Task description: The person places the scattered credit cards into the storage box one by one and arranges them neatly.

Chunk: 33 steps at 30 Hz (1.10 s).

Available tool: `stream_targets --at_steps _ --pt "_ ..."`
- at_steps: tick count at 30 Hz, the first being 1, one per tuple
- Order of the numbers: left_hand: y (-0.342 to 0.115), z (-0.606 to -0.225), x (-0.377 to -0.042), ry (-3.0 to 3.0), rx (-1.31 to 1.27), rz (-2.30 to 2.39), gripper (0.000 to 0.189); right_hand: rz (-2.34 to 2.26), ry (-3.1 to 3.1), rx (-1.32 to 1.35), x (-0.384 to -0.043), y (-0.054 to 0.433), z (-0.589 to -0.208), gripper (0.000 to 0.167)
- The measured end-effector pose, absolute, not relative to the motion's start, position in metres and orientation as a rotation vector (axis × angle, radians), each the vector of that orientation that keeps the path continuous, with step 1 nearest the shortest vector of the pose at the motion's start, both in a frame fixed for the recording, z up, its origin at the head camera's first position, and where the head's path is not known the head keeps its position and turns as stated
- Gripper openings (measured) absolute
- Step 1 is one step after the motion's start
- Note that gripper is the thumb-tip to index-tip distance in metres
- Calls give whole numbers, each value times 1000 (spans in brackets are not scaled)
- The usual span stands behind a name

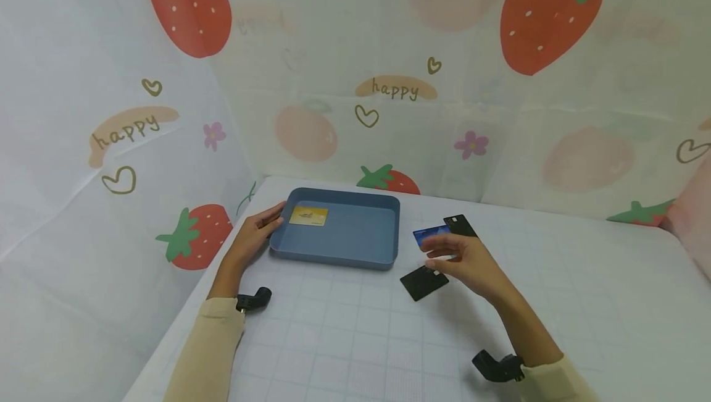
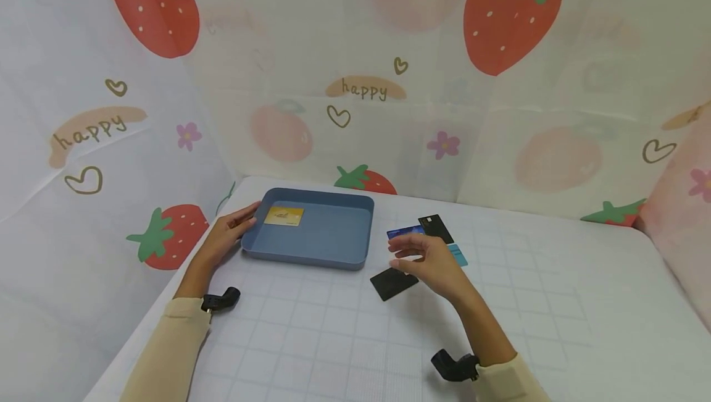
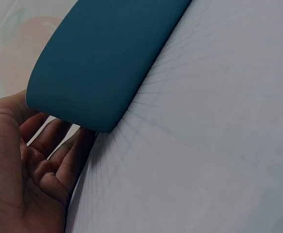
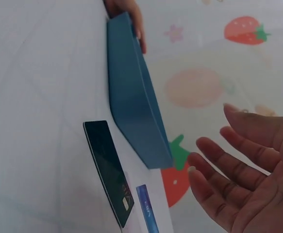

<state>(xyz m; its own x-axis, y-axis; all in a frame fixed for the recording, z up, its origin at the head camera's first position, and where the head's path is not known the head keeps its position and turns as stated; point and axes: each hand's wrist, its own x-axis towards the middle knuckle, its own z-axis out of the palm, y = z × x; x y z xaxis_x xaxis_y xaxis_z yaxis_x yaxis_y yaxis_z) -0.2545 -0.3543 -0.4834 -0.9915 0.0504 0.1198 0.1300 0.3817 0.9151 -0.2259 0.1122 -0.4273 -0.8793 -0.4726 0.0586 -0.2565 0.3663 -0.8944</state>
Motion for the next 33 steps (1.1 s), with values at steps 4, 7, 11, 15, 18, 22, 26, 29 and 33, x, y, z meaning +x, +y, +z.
stream_targets --at_steps 4,7,11,15,18,22,26,29,33 --pt "-359 -497 -263 -2528 -156 -1701 50 -1451 2488 -693 -229 113 -432 40" --pt "-365 -512 -272 -2511 -134 -1705 51 -1388 2535 -720 -231 115 -436 41" --pt "-365 -517 -275 -2508 -110 -1726 52 -1301 2574 -729 -233 118 -443 44" --pt "-363 -513 -273 -2522 -91 -1742 51 -1246 2579 -773 -235 118 -449 46" --pt "-361 -506 -270 -2526 -95 -1757 51 -1194 2604 -801 -235 117 -452 48" --pt "-356 -492 -265 -2546 -120 -1731 50 -1109 2662 -765 -236 116 -454 52" --pt "-357 -494 -265 -2558 -135 -1703 50 -1015 2692 -730 -235 116 -458 55" --pt "-362 -505 -269 -2557 -133 -1690 50 -935 2708 -751 -235 116 -460 57" --pt "-366 -515 -273 -2547 -123 -1663 50 -843 2730 -785 -235 116 -460 58"
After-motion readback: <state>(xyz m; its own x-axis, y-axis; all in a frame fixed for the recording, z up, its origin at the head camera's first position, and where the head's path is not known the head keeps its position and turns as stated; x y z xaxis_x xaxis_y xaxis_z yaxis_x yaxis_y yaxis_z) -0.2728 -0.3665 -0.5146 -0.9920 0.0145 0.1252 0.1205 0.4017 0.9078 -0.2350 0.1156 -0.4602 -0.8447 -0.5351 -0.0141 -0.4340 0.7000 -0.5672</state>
